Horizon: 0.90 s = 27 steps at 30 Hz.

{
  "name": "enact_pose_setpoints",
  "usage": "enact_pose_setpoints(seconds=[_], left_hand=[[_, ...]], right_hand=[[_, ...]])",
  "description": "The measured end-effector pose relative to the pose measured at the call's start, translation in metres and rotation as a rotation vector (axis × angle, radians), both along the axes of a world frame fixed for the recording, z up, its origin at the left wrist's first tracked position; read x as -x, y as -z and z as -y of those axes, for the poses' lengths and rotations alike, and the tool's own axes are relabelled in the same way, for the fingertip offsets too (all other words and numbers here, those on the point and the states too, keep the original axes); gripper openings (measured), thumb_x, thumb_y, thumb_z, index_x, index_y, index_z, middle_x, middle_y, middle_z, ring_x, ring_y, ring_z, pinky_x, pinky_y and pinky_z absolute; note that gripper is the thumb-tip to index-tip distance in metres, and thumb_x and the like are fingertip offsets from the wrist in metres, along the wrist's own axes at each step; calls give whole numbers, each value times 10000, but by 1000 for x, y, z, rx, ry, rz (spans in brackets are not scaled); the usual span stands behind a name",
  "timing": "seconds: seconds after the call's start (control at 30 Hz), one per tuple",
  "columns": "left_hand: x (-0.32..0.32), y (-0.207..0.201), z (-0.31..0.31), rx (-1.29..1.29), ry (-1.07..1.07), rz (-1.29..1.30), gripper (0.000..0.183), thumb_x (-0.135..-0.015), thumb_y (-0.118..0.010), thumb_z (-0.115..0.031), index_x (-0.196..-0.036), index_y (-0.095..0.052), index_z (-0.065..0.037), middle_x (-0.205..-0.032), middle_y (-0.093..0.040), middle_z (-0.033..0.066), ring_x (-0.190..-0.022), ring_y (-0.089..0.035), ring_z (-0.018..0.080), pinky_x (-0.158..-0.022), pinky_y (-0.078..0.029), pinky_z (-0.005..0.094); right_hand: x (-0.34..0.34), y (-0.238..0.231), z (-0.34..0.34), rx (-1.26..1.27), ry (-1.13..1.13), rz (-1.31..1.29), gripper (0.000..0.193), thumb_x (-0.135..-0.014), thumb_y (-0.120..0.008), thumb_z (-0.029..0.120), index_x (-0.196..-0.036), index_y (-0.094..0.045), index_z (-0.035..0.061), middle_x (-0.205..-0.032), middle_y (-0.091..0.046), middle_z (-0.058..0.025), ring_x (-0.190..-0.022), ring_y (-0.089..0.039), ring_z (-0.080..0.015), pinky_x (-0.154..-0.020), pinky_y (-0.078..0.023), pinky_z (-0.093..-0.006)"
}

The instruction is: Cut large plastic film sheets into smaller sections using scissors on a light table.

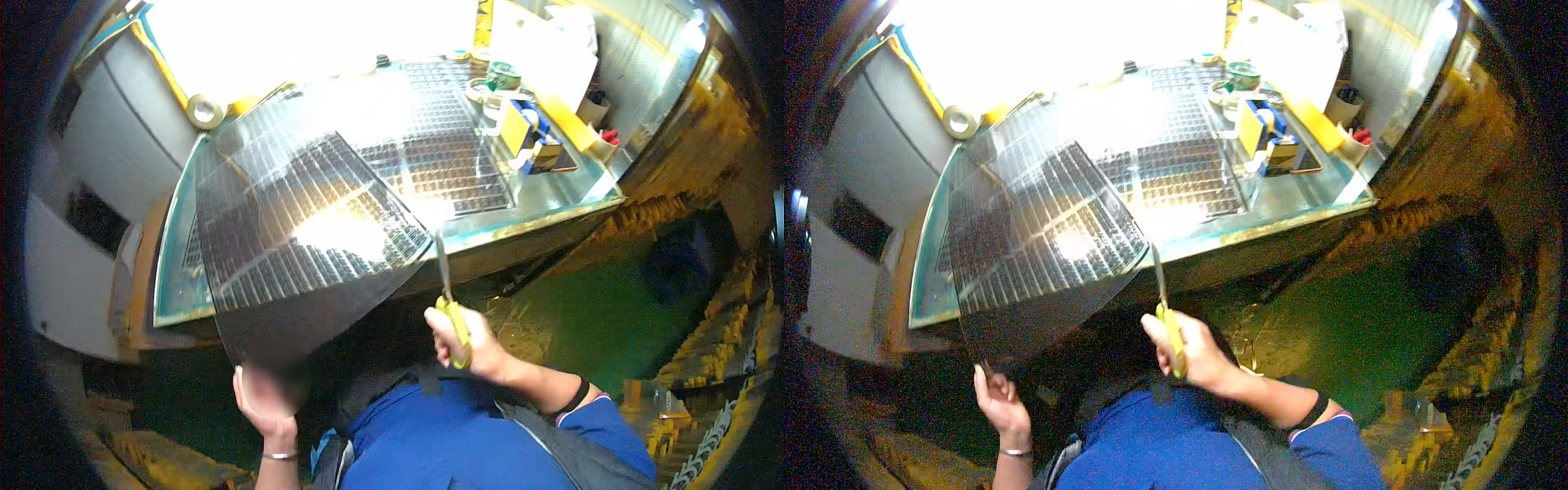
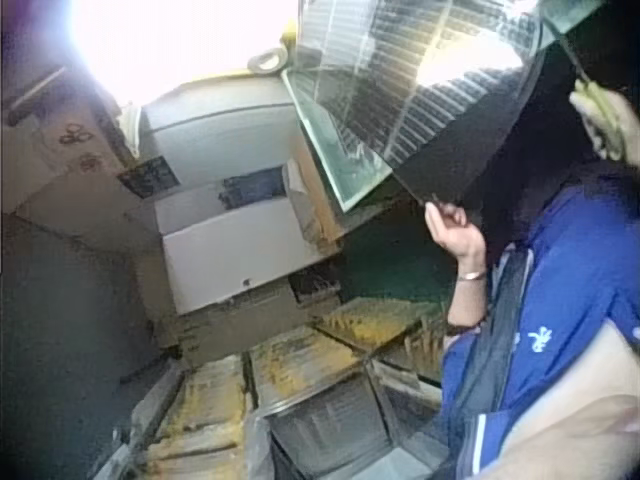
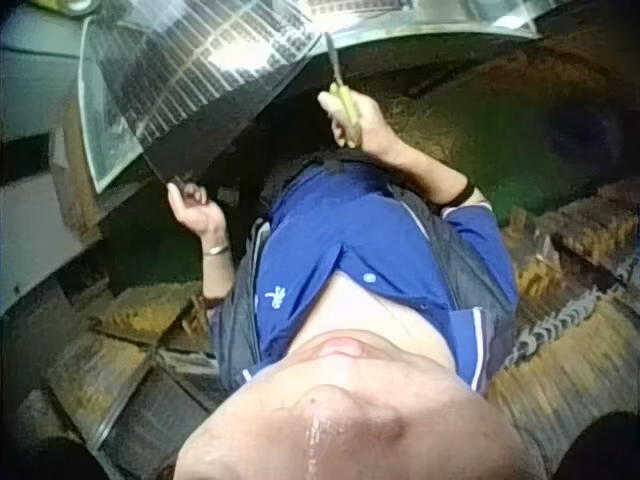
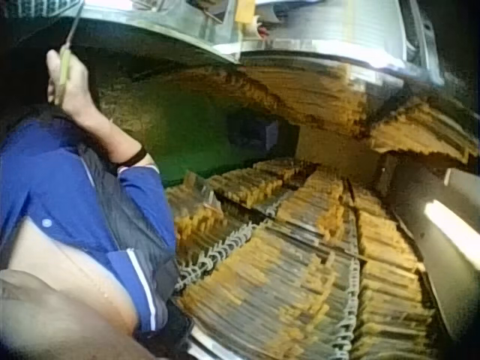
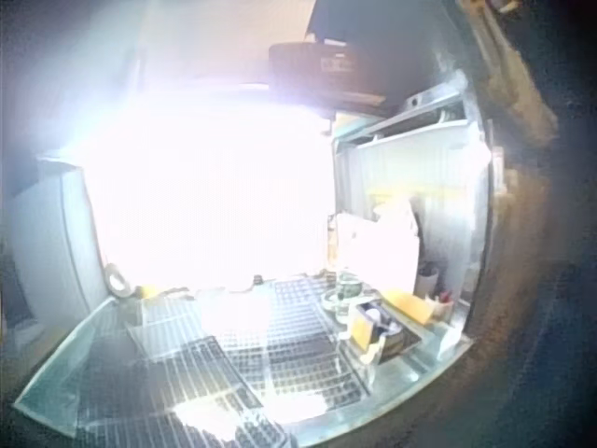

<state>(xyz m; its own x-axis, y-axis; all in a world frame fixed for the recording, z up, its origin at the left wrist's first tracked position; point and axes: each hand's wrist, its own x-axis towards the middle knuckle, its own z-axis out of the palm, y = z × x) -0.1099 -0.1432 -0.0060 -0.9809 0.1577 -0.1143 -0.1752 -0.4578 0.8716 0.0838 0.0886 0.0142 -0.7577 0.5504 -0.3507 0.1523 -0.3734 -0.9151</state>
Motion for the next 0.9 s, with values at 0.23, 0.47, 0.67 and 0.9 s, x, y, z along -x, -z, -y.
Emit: enact_pose_setpoints(seconds=[0.23,0.47,0.67,0.9], left_hand=[[-59,-3,-118,-22,693,173,225,-846,-535,-260,-943,-545,-57,-708,-539,7,-539,-460,72,-442,-327,193],[-73,-7,-171,-73,721,231,141,-801,-604,-192,-757,-599,-58,-609,-533,-8,-518,-450,62,-471,-326,179],[-78,-34,-158,234,864,250,209,-793,-613,-264,-692,-568,-87,-528,-475,-22,-324,-333,51,-295,-231,187],[-83,-31,-157,280,860,133,179,-795,-608,-280,-741,-584,-111,-476,-449,-48,-322,-338,33,-284,-219,179]], right_hand=[[-2,12,38,73,-112,-48,302,-871,-485,349,-745,-450,77,-536,-475,-8,-441,-472,-88,-410,-375,-215],[-5,16,40,227,-81,-141,327,-895,-414,355,-802,-445,44,-642,-457,-43,-553,-479,-118,-502,-427,-251],[12,10,37,59,-1,-318,336,-919,-341,369,-908,-439,47,-740,-452,-15,-660,-461,-93,-600,-411,-244],[13,9,38,-188,10,-192,408,-917,-226,448,-985,-431,101,-734,-445,28,-591,-353,-48,-524,-288,-188]])
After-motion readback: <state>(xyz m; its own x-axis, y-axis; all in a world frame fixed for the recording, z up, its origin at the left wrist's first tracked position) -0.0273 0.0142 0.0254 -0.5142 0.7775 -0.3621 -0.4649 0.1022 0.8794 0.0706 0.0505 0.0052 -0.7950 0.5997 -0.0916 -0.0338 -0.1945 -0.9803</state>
